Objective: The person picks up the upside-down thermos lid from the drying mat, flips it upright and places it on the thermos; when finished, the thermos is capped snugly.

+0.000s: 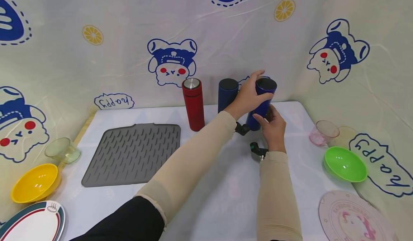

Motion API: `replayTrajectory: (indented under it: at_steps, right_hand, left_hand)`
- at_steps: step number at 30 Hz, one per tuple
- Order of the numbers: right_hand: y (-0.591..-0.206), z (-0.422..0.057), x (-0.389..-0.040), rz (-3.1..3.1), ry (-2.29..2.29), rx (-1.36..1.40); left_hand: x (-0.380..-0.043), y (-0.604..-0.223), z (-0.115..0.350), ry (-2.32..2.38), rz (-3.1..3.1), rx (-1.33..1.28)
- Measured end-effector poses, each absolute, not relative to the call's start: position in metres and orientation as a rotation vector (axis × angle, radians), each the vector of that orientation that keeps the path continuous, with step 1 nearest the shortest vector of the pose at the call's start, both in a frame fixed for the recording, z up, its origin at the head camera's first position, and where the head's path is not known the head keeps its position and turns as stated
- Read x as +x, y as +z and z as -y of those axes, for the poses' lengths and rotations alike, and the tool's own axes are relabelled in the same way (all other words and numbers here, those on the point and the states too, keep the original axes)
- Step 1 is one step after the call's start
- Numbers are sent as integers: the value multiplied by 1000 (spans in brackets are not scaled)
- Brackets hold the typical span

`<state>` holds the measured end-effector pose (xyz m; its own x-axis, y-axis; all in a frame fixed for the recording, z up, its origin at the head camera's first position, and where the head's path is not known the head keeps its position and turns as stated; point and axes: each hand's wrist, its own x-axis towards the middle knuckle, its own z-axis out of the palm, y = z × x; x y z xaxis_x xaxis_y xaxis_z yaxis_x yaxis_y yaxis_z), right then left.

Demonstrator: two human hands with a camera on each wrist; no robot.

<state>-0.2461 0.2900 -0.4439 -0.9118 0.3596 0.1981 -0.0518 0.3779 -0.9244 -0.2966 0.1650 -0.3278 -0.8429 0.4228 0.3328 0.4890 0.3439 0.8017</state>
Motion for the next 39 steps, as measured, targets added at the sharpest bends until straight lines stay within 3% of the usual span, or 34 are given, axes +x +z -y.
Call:
replayTrajectory:
  at_steps: [9,20,29,39]
  right_hand:
    - [-445,-291,-245,2219,1591,-198]
    - [-442,-290,-245,2289,1557,-263]
    - [-444,-291,-245,2249,1592,-239]
    - [-443,-291,-244,2252,1561,-212]
  left_hand:
    - [-297,-323,-172,-1423,2508,-739]
    - [-300,-324,-165,-1535,2470,-986]
    - [-296,-326,-172,-1373,2548,-717]
    - [-300,-329,-164,-1674,2367,-981]
